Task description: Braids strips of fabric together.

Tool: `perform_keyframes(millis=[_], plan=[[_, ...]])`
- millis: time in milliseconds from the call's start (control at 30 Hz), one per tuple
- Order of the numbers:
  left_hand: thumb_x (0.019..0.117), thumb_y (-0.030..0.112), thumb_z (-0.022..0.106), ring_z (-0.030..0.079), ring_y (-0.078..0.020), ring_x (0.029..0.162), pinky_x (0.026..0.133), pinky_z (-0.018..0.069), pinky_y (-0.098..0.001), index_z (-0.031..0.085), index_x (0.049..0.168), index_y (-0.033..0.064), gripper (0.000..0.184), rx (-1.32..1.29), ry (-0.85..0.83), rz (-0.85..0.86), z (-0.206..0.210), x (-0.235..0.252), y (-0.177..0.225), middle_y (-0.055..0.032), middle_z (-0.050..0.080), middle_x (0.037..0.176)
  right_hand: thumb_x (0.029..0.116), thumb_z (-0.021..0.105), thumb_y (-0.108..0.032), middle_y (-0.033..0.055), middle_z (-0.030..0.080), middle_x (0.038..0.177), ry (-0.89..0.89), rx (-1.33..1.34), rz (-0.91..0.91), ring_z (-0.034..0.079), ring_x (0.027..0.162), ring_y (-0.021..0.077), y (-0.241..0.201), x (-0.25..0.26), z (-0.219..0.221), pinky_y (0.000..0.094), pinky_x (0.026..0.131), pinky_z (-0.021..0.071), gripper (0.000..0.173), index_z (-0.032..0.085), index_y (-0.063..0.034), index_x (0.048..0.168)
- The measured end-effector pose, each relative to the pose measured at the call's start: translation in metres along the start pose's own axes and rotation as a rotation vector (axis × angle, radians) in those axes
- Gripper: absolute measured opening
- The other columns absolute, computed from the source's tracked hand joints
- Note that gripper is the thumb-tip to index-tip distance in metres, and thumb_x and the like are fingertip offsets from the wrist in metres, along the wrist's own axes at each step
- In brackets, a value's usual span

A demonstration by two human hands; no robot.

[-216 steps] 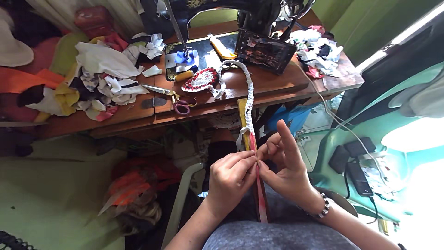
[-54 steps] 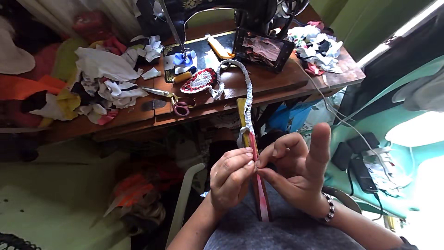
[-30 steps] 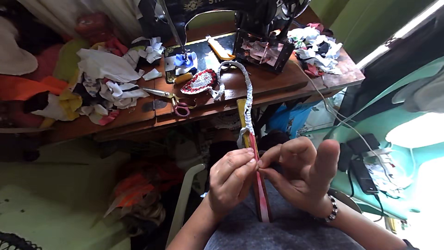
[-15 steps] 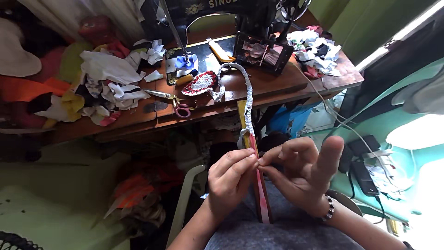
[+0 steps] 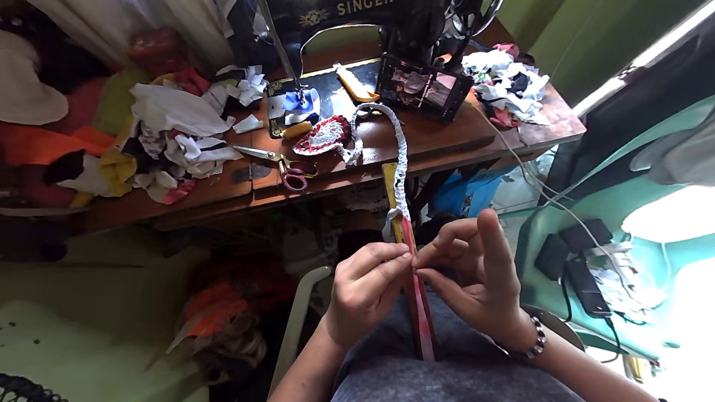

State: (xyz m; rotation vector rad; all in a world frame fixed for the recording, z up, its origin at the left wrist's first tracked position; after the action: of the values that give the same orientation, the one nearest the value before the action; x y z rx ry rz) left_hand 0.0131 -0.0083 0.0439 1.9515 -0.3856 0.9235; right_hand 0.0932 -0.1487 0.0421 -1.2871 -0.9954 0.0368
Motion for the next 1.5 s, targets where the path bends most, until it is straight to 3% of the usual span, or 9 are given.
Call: perform_keyframes(millis=[167,267,367,533,833,967,1100,1367,1500], plan=[[0.0901,-0.004,0.071,0.073,-0.0204,0.098,0.085,0.0632,-0.0310,0.073,0.097,-0.0035,0.007,-0.046,0.082,-0.063,-0.003,0.000,-0.003,-0.0159,0.073,0.102,0.0920,0.072,0.000,0.0083,0.060,0.126,0.033,0.183,0.048,0.071,0.097,0.0248,0.005,0.000,-0.002,0.0397,0.088,0.0643,0.088,0.030,-0.0358,0.160],[0.0873,-0.006,0.072,0.073,-0.0197,0.095,0.082,0.0635,-0.0296,0.074,0.094,-0.0031,0.007,-0.056,0.115,-0.082,-0.004,0.000,-0.004,-0.0154,0.074,0.100,0.0955,0.071,-0.011,0.0073,0.063,0.121,0.109,0.403,0.169,0.070,0.096,0.0222,0.014,0.003,-0.011,0.0384,0.087,0.0622,0.072,0.037,-0.0285,0.157],[0.0860,-0.007,0.072,0.073,-0.0194,0.093,0.080,0.0637,-0.0295,0.073,0.092,-0.0030,0.007,-0.057,0.120,-0.089,-0.003,-0.001,-0.006,-0.0151,0.073,0.098,0.0971,0.070,-0.022,0.0091,0.067,0.114,0.172,0.615,0.300,0.070,0.093,0.0212,0.027,0.004,-0.017,0.0381,0.086,0.0608,0.054,0.050,-0.0229,0.147],[0.0909,-0.005,0.069,0.071,-0.0193,0.096,0.082,0.0627,-0.0296,0.072,0.096,-0.0045,0.006,-0.111,0.056,-0.101,0.003,-0.003,-0.009,-0.0160,0.072,0.101,0.0991,0.065,-0.024,0.0116,0.067,0.106,0.187,0.792,0.348,0.068,0.094,0.0221,0.036,0.002,-0.014,0.0384,0.088,0.0581,0.030,0.063,-0.0137,0.127],[0.1052,0.008,0.053,0.069,-0.0204,0.102,0.090,0.0600,-0.0336,0.065,0.100,-0.0026,0.017,-0.152,-0.072,-0.124,0.012,-0.006,-0.012,-0.0142,0.069,0.103,0.0959,0.064,-0.041,0.0030,0.064,0.097,0.210,0.959,0.409,0.064,0.086,0.0156,0.040,0.009,-0.011,0.0320,0.080,0.0546,0.036,0.065,-0.0208,0.126],[0.1089,0.014,0.046,0.069,-0.0215,0.096,0.088,0.0611,-0.0378,0.060,0.098,0.0000,0.023,-0.168,-0.078,-0.133,0.013,-0.007,-0.013,-0.0126,0.066,0.097,0.0954,0.062,-0.046,0.0016,0.062,0.098,0.189,1.043,0.424,0.061,0.081,0.0132,0.042,0.013,-0.007,0.0283,0.074,0.0527,0.044,0.062,-0.0226,0.133],[0.1099,0.017,0.042,0.069,-0.0202,0.091,0.082,0.0604,-0.0348,0.058,0.094,0.0012,0.027,-0.174,-0.089,-0.117,0.014,-0.009,-0.012,-0.0118,0.065,0.092,0.0955,0.060,-0.051,-0.0004,0.059,0.094,0.166,1.115,0.467,0.057,0.077,0.0105,0.045,0.013,-0.001,0.0244,0.068,0.0483,0.047,0.062,-0.0225,0.133],[0.1085,0.019,0.045,0.067,-0.0160,0.074,0.068,0.0579,-0.0289,0.058,0.082,0.0023,0.033,-0.148,-0.047,-0.088,0.011,-0.010,-0.010,-0.0097,0.065,0.078,0.0962,0.058,-0.054,-0.0006,0.059,0.093,0.114,1.209,0.507,0.055,0.075,0.0097,0.050,0.011,0.008,0.0236,0.064,0.0446,0.040,0.065,-0.0215,0.118],[0.1055,0.014,0.057,0.072,-0.0197,0.086,0.079,0.0635,-0.0349,0.067,0.095,-0.0009,0.021,-0.280,0.012,-0.196,0.010,-0.007,-0.017,-0.0119,0.070,0.091,0.0966,0.058,-0.053,-0.0010,0.058,0.091,0.098,1.245,0.499,0.054,0.073,0.0090,0.050,0.011,0.010,0.0232,0.063,0.0429,0.037,0.065,-0.0203,0.113]])
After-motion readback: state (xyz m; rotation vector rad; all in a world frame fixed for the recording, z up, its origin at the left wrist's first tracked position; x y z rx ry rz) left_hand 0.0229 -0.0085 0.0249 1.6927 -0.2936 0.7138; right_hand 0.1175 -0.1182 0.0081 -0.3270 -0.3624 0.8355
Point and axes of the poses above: each hand's wrist, its own x-axis towards the middle knuckle, its own z-axis out of the palm, y = z × x, the point moved 8 cm from there along x, towards the middle knuckle
